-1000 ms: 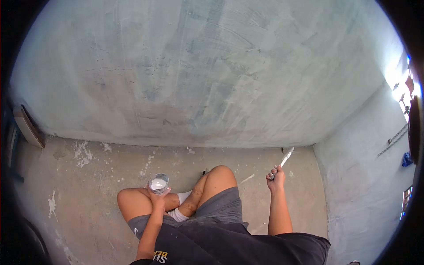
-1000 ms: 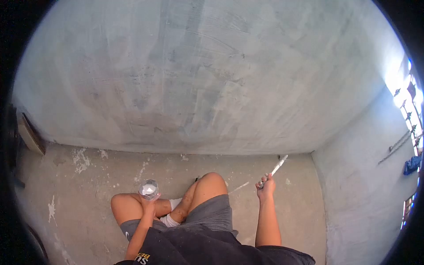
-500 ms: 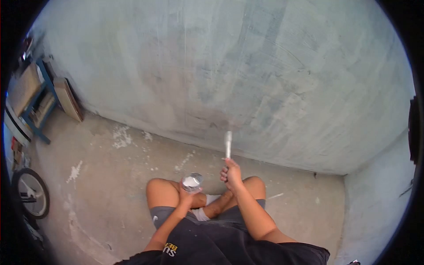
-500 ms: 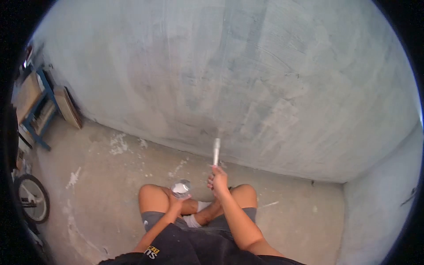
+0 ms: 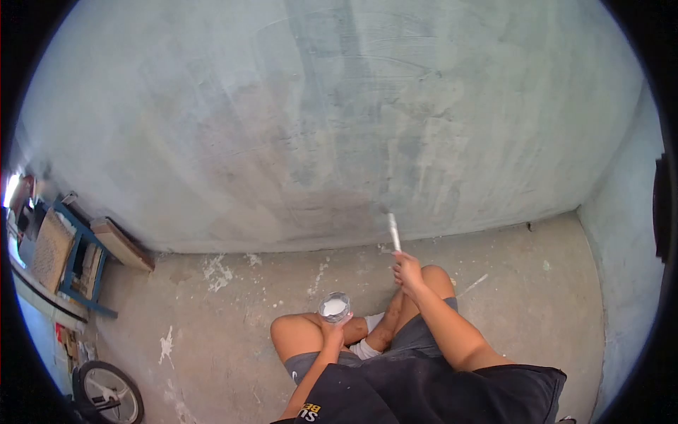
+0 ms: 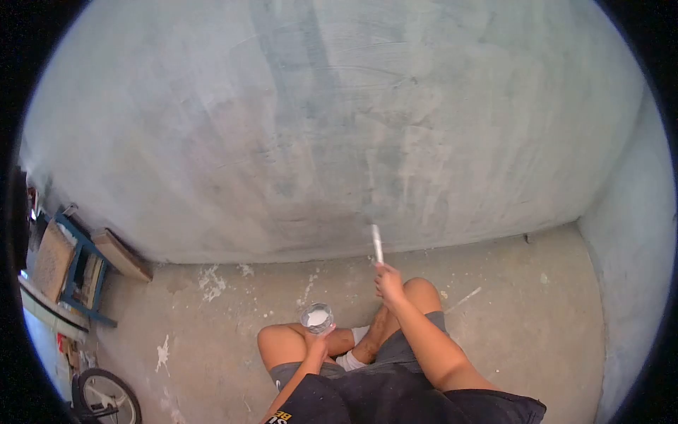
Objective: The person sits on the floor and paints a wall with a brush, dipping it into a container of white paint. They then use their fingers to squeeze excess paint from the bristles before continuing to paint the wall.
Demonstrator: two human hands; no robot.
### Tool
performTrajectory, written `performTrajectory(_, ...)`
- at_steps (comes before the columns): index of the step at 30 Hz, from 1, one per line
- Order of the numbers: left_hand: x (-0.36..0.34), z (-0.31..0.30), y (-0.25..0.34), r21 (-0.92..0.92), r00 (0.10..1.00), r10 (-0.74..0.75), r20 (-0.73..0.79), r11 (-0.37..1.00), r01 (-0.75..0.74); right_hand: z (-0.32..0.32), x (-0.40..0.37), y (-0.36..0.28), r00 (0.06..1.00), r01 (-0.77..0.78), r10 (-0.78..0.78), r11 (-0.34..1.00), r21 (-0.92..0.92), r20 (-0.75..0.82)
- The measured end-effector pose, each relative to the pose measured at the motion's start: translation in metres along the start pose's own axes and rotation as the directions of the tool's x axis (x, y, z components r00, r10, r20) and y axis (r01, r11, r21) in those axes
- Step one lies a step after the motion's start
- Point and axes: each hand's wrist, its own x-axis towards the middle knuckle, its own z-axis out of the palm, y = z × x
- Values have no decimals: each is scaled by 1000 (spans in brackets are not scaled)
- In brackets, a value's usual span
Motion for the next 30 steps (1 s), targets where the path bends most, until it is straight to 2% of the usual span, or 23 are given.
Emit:
performTrajectory(1, -3, 8, 7, -12, 1000, -8, 15, 1000, 8, -13, -6, 2, 1000, 12, -12, 1000, -6, -15)
performTrajectory(3, -7, 18, 22, 47, 1000, 20, 3, 999, -20, -36, -18, 4, 960, 117, -89, 989, 91, -267)
performTrajectory(4, -7, 23, 26, 4, 1000, 14, -16, 1000, -14, -43, -22, 1, 956, 120, -95, 990, 74, -277)
performTrajectory(6, -18, 33, 46, 26, 1000, 24, -1, 999, -24, -48, -26, -9, 908, 236, -143, 951, 199, -393)
performTrajectory(7, -18, 33, 54, 65, 999, 48, 11, 997, -48, -45, -25, -15, 910, 238, -154, 954, 181, -385)
performTrajectory(8, -7, 15, 33, 144, 989, 145, 10, 979, -144, -41, -26, -20, 918, 239, -161, 954, 183, -363)
performTrajectory(10, -3, 4, 47, 162, 986, 167, -11, 973, -163, -30, -28, -34, 938, 233, -184, 962, 143, -294)
performTrajectory(11, -8, 6, 47, 197, 982, 185, -31, 964, -176, -25, -31, -39, 976, 141, -106, 972, 185, -189)
performTrajectory(12, -13, 15, 67, 104, 951, 306, -44, 948, -300, -11, -33, -44, 998, 17, -4, 978, 207, -63)
performTrajectory(14, -13, -5, 82, 312, 948, 297, -115, 917, -249, 19, -55, -56, 988, -117, 107, 989, 86, 108)
performTrajectory(16, -16, -4, 120, 344, 930, 320, -182, 907, -245, 45, -71, -69, 939, -216, 227, 974, -72, 259)
performTrajectory(17, 0, -20, 117, 209, 934, 327, -141, 932, -295, 59, -74, -76, 911, -223, 266, 960, -167, 315)
performTrajectory(18, -15, -6, 165, 548, 915, 354, -192, 812, -199, 70, -78, -80, 880, -255, 320, 942, -219, 351)
performTrajectory(20, -1, -16, 183, 426, 939, 317, -132, 874, -235, 88, -83, -94, 851, -173, 329, 912, -372, 409)
performTrajectory(21, 2, -19, 194, 436, 935, 316, -160, 872, -221, 95, -84, -99, 836, -192, 354, 904, -381, 419)
performTrajectory(25, 7, -28, 209, 502, 961, 276, 15, 829, -245, 80, -88, -86, 873, -213, 288, 951, -224, 393)
performTrajectory(28, 10, -23, 213, 526, 972, 199, 124, 817, -235, 60, -90, -81, 972, -97, 115, 991, -95, 203)
performTrajectory(30, 15, -18, 202, 584, 979, 186, 88, 786, -202, 45, -88, -78, 993, -76, 78, 997, -24, 92)
